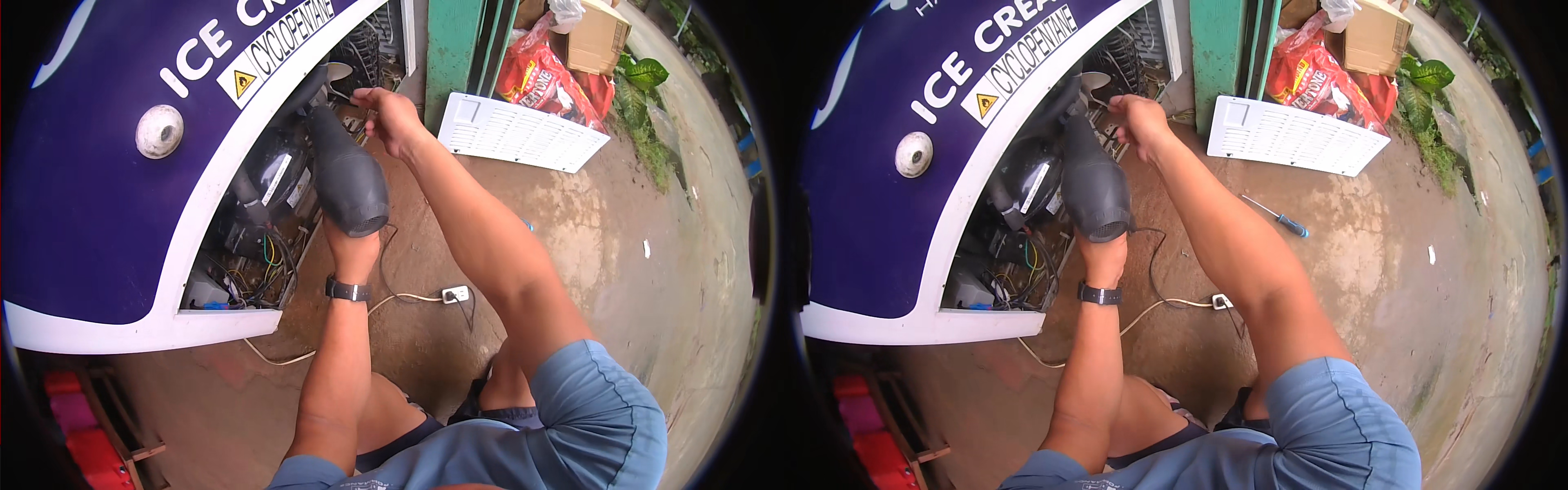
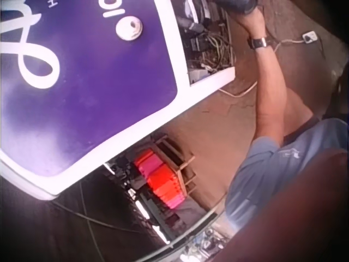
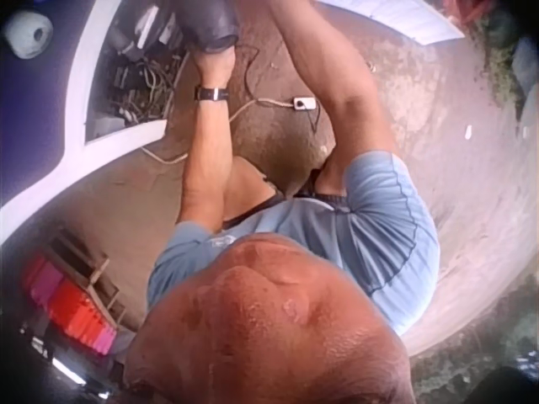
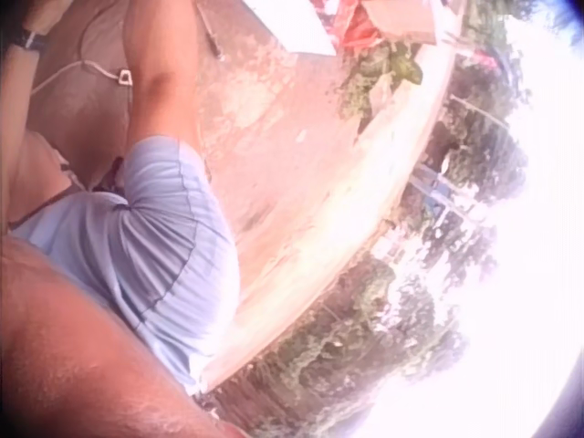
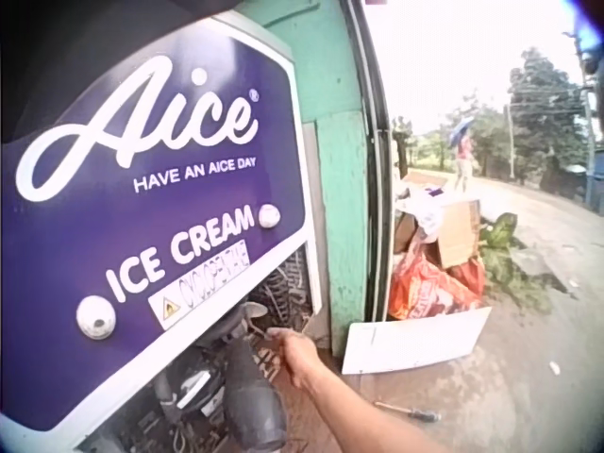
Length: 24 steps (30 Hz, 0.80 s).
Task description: The person performs maintenance on an ice cream freezer by opening the lower service compartment and using a hair dryer to defrost or dry the internal components near the compressor.
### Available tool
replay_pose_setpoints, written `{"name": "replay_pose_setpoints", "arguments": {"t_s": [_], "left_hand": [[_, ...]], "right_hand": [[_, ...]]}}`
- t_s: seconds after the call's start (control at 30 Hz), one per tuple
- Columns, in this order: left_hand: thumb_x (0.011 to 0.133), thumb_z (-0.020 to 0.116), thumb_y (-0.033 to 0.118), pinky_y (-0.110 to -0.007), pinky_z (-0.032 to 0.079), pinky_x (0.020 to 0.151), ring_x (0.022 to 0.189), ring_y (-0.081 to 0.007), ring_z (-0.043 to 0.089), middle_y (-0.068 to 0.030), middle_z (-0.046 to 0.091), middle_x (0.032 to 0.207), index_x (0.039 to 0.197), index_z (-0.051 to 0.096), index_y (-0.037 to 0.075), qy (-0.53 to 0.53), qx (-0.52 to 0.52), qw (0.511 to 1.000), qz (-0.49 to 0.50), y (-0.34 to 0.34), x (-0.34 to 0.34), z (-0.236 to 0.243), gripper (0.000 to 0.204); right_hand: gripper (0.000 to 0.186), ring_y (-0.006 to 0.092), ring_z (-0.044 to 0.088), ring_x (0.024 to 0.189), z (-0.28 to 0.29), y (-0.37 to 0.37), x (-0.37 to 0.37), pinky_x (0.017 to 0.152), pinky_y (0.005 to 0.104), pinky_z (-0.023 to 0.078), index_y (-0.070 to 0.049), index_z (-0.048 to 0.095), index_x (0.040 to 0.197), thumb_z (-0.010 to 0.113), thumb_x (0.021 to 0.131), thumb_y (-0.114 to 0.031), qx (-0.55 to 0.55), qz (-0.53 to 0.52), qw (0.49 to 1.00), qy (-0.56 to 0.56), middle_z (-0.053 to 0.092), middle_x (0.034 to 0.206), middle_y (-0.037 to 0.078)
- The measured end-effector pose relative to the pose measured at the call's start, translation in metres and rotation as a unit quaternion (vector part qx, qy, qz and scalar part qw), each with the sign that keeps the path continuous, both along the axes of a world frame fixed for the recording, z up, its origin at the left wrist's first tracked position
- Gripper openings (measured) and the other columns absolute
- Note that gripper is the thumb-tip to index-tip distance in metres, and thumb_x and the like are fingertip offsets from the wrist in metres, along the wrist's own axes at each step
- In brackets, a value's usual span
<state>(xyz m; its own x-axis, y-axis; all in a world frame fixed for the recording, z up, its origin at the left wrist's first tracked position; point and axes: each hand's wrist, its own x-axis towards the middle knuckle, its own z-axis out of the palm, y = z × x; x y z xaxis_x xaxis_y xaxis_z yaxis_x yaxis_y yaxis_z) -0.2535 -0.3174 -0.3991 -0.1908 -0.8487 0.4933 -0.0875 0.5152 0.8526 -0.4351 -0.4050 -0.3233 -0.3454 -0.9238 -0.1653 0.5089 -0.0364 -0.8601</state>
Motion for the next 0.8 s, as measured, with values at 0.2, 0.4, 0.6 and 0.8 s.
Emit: {"name": "replay_pose_setpoints", "arguments": {"t_s": [0.2, 0.4, 0.6, 0.8], "left_hand": [[0.085, 0.074, 0.013, -0.040, 0.047, 0.100, 0.114, -0.0284, 0.061, -0.0158, 0.064, 0.124, 0.128, 0.055, 0.000, 0.030, 0.044, 0.998, -0.017, -0.002, -0.014, 0.004, 0.049], [0.087, 0.077, 0.001, -0.034, 0.050, 0.099, 0.114, -0.0179, 0.060, -0.0083, 0.063, 0.128, 0.131, 0.057, 0.001, 0.044, 0.083, 0.994, -0.060, 0.000, -0.015, -0.005, 0.049], [0.087, 0.078, 0.003, -0.035, 0.047, 0.102, 0.118, -0.0187, 0.057, -0.0085, 0.059, 0.133, 0.136, 0.052, 0.001, 0.053, 0.098, 0.994, -0.008, 0.000, -0.008, -0.001, 0.056], [0.088, 0.077, 0.005, -0.035, 0.047, 0.102, 0.118, -0.0201, 0.058, -0.0099, 0.059, 0.135, 0.135, 0.053, -0.001, 0.003, 0.074, 0.997, -0.004, -0.005, -0.007, -0.006, 0.053]], "right_hand": [[0.048, 0.0216, 0.063, 0.059, -0.009, -0.034, 0.001, 0.053, 0.0340, 0.055, -0.004, 0.048, 0.139, 0.052, 0.100, -0.031, 0.061, 0.049, 0.994, -0.079, 0.065, 0.110, 0.018], [0.046, 0.0158, 0.044, 0.048, -0.022, -0.025, -0.006, 0.048, 0.0333, 0.040, -0.005, 0.061, 0.108, 0.048, 0.100, -0.049, -0.020, -0.089, 0.992, -0.092, 0.067, 0.098, 0.012], [0.037, 0.0133, 0.041, 0.044, -0.032, 0.052, -0.006, 0.047, 0.0306, 0.037, -0.008, 0.056, 0.077, 0.051, 0.102, -0.035, -0.118, -0.092, 0.980, -0.128, 0.065, 0.074, 0.012], [0.026, 0.0114, 0.053, 0.057, -0.068, 0.122, 0.007, 0.056, 0.0260, 0.045, -0.009, 0.060, 0.090, 0.053, 0.103, -0.031, -0.013, -0.037, 0.998, -0.048, 0.068, 0.084, 0.007]]}}
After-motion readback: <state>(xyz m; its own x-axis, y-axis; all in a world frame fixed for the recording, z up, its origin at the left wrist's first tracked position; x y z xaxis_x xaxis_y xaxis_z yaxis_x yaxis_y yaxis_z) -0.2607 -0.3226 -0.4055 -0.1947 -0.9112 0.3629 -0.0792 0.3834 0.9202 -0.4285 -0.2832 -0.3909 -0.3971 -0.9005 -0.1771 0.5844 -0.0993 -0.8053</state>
